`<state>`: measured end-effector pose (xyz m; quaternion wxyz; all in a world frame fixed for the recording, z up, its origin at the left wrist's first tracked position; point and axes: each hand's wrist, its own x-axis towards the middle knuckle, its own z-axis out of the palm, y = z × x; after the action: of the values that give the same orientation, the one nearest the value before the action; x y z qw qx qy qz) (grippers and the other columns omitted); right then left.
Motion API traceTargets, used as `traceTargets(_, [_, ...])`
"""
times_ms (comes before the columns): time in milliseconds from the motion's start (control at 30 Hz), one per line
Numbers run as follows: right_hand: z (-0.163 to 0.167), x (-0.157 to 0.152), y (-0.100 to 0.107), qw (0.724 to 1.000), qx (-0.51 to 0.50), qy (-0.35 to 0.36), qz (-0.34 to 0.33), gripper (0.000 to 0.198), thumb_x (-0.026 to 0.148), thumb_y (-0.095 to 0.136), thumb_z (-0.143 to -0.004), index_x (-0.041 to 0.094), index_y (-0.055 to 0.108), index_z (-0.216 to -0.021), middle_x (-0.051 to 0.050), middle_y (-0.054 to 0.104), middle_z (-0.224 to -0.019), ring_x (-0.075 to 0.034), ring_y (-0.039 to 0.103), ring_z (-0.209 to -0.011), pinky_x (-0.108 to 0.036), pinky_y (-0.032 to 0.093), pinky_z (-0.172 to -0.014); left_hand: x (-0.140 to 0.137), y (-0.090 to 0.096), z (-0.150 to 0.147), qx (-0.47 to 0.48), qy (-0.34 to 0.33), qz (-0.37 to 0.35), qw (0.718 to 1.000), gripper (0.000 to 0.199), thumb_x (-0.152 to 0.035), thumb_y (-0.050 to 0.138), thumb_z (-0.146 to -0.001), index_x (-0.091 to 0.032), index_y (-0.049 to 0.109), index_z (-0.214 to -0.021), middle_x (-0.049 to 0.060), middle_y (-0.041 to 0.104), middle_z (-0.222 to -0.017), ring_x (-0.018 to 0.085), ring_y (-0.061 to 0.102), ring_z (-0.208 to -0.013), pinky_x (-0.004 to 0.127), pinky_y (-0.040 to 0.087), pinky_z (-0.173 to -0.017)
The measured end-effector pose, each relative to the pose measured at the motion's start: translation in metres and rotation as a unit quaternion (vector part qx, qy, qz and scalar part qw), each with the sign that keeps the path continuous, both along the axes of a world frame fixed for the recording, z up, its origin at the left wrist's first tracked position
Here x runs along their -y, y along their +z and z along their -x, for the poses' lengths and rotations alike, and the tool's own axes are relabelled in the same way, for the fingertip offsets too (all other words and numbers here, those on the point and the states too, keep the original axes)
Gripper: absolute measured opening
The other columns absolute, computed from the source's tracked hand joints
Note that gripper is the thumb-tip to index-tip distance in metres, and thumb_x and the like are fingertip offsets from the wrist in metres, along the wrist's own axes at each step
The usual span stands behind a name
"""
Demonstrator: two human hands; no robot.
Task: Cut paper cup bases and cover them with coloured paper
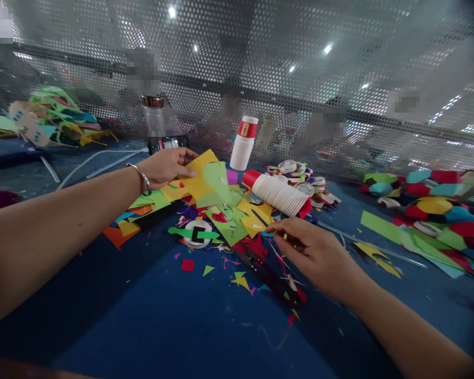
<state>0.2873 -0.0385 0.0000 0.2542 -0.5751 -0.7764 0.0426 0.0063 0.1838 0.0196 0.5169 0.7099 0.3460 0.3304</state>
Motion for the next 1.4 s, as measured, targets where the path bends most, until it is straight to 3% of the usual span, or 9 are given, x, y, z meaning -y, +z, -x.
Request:
traceTargets(100, [0.002, 0.0, 0.002, 0.999, -0.037, -0.007, -0.024, 0.023, 0.023, 0.049, -0.1, 0.023, 0.068, -0.113, -0.006, 0.068, -0.102, -0.021, 0.065, -0.092, -0.035, 0.05, -0.081, 0.016, 0.006, -0.013, 0.071, -0.018, 0.01, 0.997, 0.028, -0.008, 0.069, -0.078, -0.016, 0.057, -0.102, 0.004, 0.071, -0.098, 0.015, 0.066, -0.087, 0.036, 0.053, -0.089])
traceTargets(333, [0.001, 0.001, -0.001, 0.982, -0.155, -0.087, -0.071, 0.023, 0.033, 0.049, -0.102, 0.026, 0.068, -0.114, -0.005, 0.063, -0.096, -0.015, 0.061, -0.068, -0.031, 0.053, -0.062, 0.043, 0.001, -0.033, 0.102, -0.084, 0.005, 0.991, 0.024, -0.01, 0.073, -0.074, -0.015, 0.063, -0.095, 0.003, 0.071, -0.098, 0.016, 0.068, -0.088, 0.034, 0.055, -0.087])
traceTargets(700, [0.004, -0.003, -0.002, 0.987, -0.125, -0.082, -0.055, 0.019, 0.04, 0.057, -0.098, 0.023, 0.064, -0.094, -0.004, 0.057, -0.087, -0.019, 0.059, -0.075, -0.032, 0.048, -0.062, 0.061, -0.004, -0.045, 0.061, -0.161, -0.054, 0.984, 0.024, -0.018, 0.073, -0.075, -0.017, 0.061, -0.096, 0.003, 0.071, -0.101, 0.018, 0.068, -0.095, 0.037, 0.055, -0.091])
traceTargets(767, [0.005, -0.002, -0.001, 0.986, -0.13, -0.084, -0.061, 0.019, 0.039, 0.056, -0.099, 0.023, 0.064, -0.093, -0.004, 0.057, -0.087, -0.019, 0.059, -0.074, -0.032, 0.049, -0.062, 0.057, 0.0, -0.043, 0.034, -0.134, -0.084, 0.987, 0.022, -0.022, 0.072, -0.076, -0.017, 0.061, -0.094, 0.004, 0.071, -0.099, 0.018, 0.068, -0.09, 0.035, 0.055, -0.086])
traceTargets(900, [0.003, -0.001, -0.001, 0.982, -0.138, -0.11, -0.071, 0.021, 0.042, 0.056, -0.098, 0.023, 0.063, -0.091, -0.003, 0.058, -0.084, -0.018, 0.059, -0.069, -0.032, 0.05, -0.061, 0.03, 0.011, -0.022, -0.099, 0.008, -0.181, 0.978, 0.024, -0.029, 0.069, -0.077, -0.018, 0.06, -0.096, 0.004, 0.07, -0.092, 0.017, 0.067, -0.086, 0.03, 0.054, -0.077])
traceTargets(1033, [0.0, -0.003, -0.001, 0.975, -0.145, -0.147, -0.079, 0.025, 0.045, 0.057, -0.097, 0.023, 0.064, -0.09, -0.002, 0.059, -0.074, -0.017, 0.058, -0.061, -0.031, 0.05, -0.057, -0.006, 0.015, 0.012, -0.183, 0.065, -0.195, 0.961, 0.04, -0.028, 0.069, -0.074, -0.019, 0.056, -0.11, 0.005, 0.07, -0.086, 0.021, 0.067, -0.077, 0.033, 0.053, -0.068])
traceTargets(1200, [0.001, -0.004, 0.0, 0.969, -0.173, -0.156, -0.079, 0.027, 0.047, 0.058, -0.096, 0.022, 0.066, -0.09, -0.001, 0.06, -0.068, -0.016, 0.059, -0.057, -0.03, 0.051, -0.055, -0.003, 0.016, 0.013, -0.212, 0.124, -0.262, 0.933, 0.063, -0.039, 0.075, -0.073, -0.015, 0.052, -0.127, 0.014, 0.063, -0.122, 0.028, 0.062, -0.107, 0.041, 0.05, -0.09])
traceTargets(1333, [0.006, -0.002, 0.003, 0.969, -0.201, -0.133, -0.065, 0.028, 0.047, 0.058, -0.096, 0.021, 0.065, -0.086, 0.0, 0.059, -0.066, -0.015, 0.06, -0.055, -0.029, 0.051, -0.054, 0.048, 0.014, -0.023, -0.107, -0.033, -0.22, 0.969, 0.058, -0.044, 0.066, -0.085, -0.018, 0.049, -0.134, 0.012, 0.063, -0.129, 0.023, 0.064, -0.111, 0.034, 0.052, -0.091])
traceTargets(1400, [0.008, -0.001, 0.004, 0.971, -0.2, -0.121, -0.057, 0.028, 0.046, 0.058, -0.096, 0.022, 0.065, -0.085, 0.0, 0.059, -0.067, -0.015, 0.06, -0.054, -0.029, 0.05, -0.053, 0.071, 0.01, -0.038, -0.086, -0.092, -0.225, 0.966, 0.051, -0.042, 0.069, -0.084, -0.018, 0.054, -0.126, 0.01, 0.069, -0.118, 0.022, 0.067, -0.106, 0.032, 0.052, -0.088])
